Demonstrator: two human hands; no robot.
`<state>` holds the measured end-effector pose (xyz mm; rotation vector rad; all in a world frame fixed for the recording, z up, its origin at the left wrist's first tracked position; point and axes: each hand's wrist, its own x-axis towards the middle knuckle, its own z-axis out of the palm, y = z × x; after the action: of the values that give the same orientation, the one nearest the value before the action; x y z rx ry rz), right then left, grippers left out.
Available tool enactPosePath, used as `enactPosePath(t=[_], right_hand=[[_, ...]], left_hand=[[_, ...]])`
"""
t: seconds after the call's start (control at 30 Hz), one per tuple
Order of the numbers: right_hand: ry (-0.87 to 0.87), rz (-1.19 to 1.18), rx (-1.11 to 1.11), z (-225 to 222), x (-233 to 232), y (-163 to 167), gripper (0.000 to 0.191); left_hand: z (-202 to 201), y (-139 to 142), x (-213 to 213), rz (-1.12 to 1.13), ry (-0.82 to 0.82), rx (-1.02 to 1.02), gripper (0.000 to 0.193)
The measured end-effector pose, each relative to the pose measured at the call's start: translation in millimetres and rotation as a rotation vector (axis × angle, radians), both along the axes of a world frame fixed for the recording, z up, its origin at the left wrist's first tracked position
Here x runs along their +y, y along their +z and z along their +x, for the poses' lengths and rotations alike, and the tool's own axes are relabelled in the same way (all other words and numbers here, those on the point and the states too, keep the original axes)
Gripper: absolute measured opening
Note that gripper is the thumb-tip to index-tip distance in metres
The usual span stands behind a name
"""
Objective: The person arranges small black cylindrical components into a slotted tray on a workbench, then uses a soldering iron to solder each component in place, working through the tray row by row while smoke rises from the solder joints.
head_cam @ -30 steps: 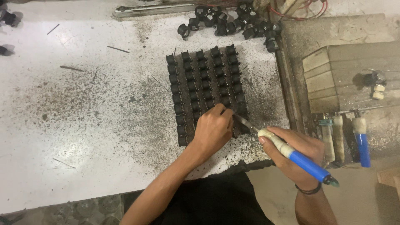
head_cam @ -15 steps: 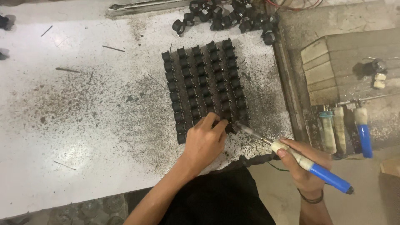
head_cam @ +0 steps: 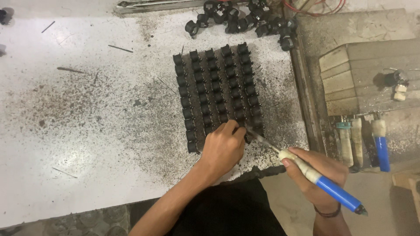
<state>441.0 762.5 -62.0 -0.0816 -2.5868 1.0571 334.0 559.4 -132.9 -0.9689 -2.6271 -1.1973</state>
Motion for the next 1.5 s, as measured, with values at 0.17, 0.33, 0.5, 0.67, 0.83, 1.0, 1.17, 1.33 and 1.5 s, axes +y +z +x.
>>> enactPosePath(t=[0.17, 0.33, 0.5, 0.67, 0.83, 1.0, 1.17, 1.33, 1.5], right_hand=[[0.020, 0.048, -0.049, -9.2, -5.8, 11.3, 0.028], [0.059, 0.064, 0.002, -10.6, -8.9, 15.1, 0.028], [0.009, 0.029, -0.027, -1.7, 2.4, 8.6, 0.030], [-0.095, -0.195, -0.012, 18.7, 20.6, -9.5, 0.028], [-0.141, -0.194, -0.017, 50.1, 16.1, -26.6, 0.028], [-0.155, -0.137, -0.037, 59.6, 14.4, -28.5, 0.028], [-0.200, -0.161, -0.130, 51.9, 10.5, -27.9, 0.029], [-0.141, -0.077, -0.079, 43.9, 4.2, -18.6, 0.029], [-0.087, -0.033, -0.078, 34.9, -3.5, -4.5, 0.031]], left_hand=[[0.3, -2.9, 1.5, 0.012, -0.008, -0.002, 0.008], [-2.1, -2.1, 5.8, 0.008, -0.028, -0.013, 0.011], [-2.1, 32.4, -1.6, 0.104, 0.058, 0.044, 0.008], [7.9, 53.9, -30.4, 0.184, 0.157, 0.183, 0.015], [22.0, 29.0, -25.0, 0.027, 0.041, 0.063, 0.022], [28.2, 9.6, -17.4, 0.026, 0.020, 0.033, 0.023], [23.6, 4.0, -11.5, 0.032, -0.002, 0.008, 0.018], [22.4, -0.1, -8.3, -0.010, -0.046, -0.047, 0.012], [19.5, 3.2, -7.6, 0.043, -0.055, -0.032, 0.015]])
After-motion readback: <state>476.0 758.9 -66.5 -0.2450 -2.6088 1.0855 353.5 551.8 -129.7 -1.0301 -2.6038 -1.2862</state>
